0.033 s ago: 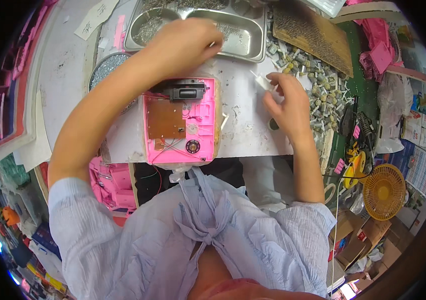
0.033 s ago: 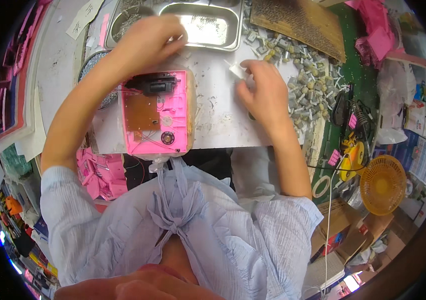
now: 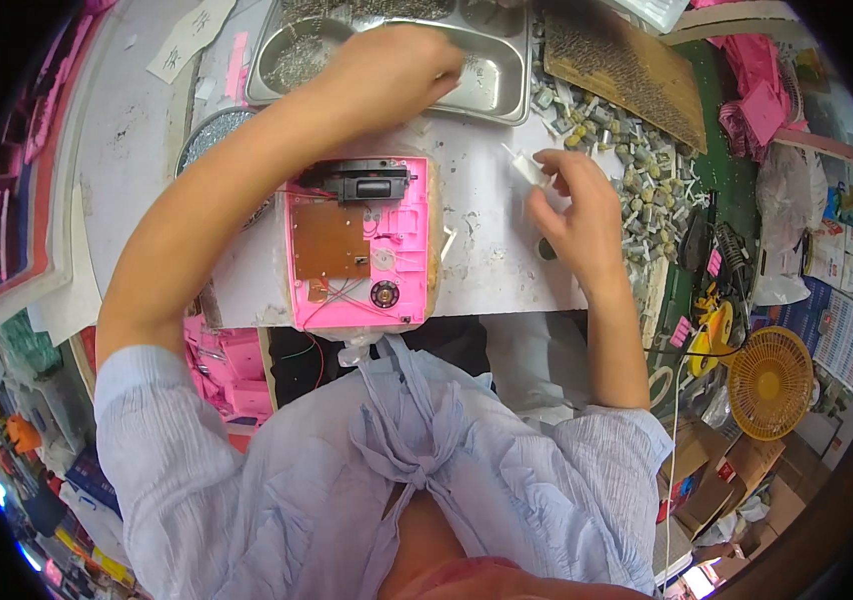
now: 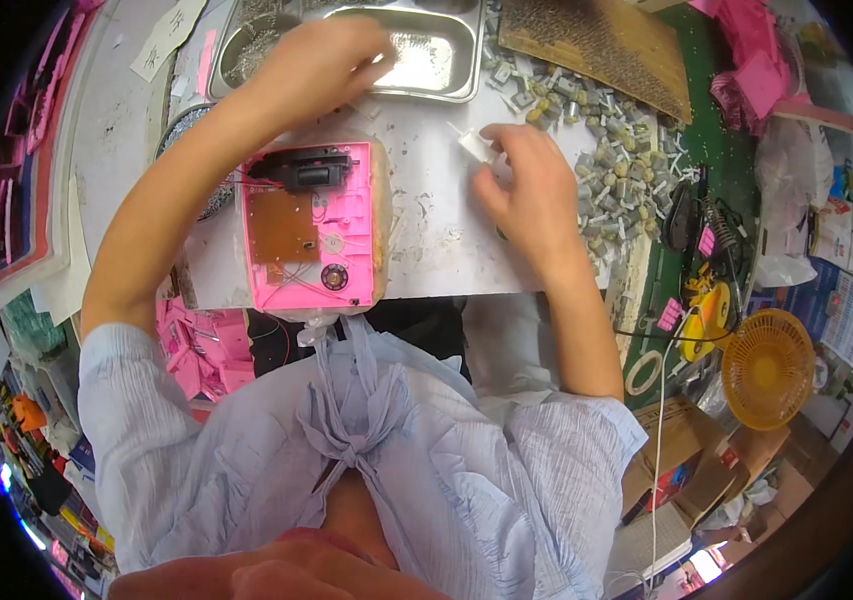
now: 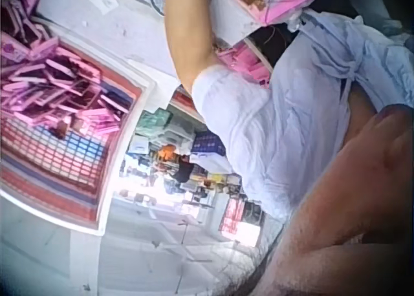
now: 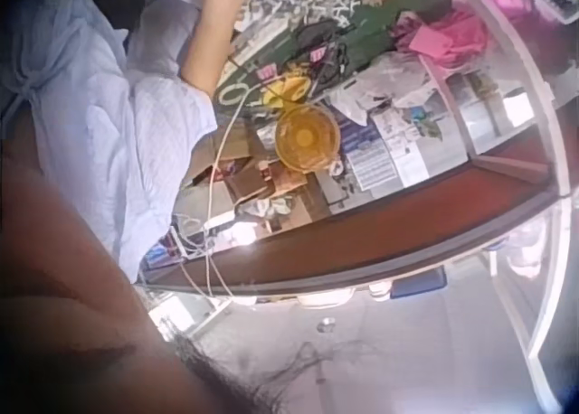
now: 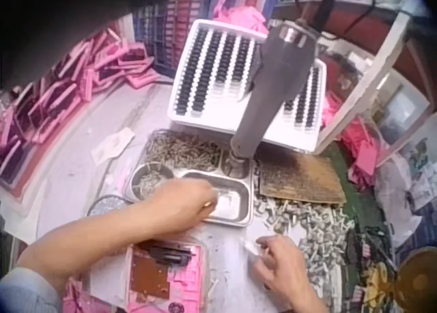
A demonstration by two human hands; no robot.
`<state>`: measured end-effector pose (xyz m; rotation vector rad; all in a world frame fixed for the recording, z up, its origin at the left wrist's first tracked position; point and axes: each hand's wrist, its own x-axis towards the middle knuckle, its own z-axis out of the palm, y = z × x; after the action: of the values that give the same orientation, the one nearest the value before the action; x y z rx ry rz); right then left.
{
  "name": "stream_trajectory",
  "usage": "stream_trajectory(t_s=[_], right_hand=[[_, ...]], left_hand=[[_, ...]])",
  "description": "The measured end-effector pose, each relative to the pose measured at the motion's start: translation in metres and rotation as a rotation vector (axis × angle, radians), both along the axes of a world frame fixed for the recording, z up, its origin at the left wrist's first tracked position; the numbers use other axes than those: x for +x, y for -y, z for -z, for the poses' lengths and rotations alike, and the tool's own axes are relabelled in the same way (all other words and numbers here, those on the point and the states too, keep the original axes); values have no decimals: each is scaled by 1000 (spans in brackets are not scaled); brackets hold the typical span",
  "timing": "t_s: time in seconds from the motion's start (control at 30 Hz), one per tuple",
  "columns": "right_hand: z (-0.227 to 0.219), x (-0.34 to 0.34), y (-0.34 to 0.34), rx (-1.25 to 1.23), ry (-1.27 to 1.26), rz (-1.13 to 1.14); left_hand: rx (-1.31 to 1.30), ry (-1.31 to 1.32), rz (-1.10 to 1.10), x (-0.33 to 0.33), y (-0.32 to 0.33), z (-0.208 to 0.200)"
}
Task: Assembling and soldering internal components of a pink plastic toy.
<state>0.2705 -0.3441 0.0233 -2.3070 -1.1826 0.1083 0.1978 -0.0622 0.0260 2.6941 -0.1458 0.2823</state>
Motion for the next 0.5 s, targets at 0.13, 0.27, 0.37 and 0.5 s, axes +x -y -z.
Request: stream_trajectory(t_s=[0.13, 0.27, 0.37, 0.5], right_hand=[[-12, -10, 19, 49, -52, 12], [-16, -12, 36, 119, -70, 42], [-19, -15, 36, 225, -152, 36], [-28, -27, 28, 425, -274, -54]], left_hand=[[387, -161, 12, 79, 17, 39], [315, -7, 76, 83, 20, 38], [-184, 232, -93, 52, 12, -3], [-615, 69, -108, -23, 15, -11]])
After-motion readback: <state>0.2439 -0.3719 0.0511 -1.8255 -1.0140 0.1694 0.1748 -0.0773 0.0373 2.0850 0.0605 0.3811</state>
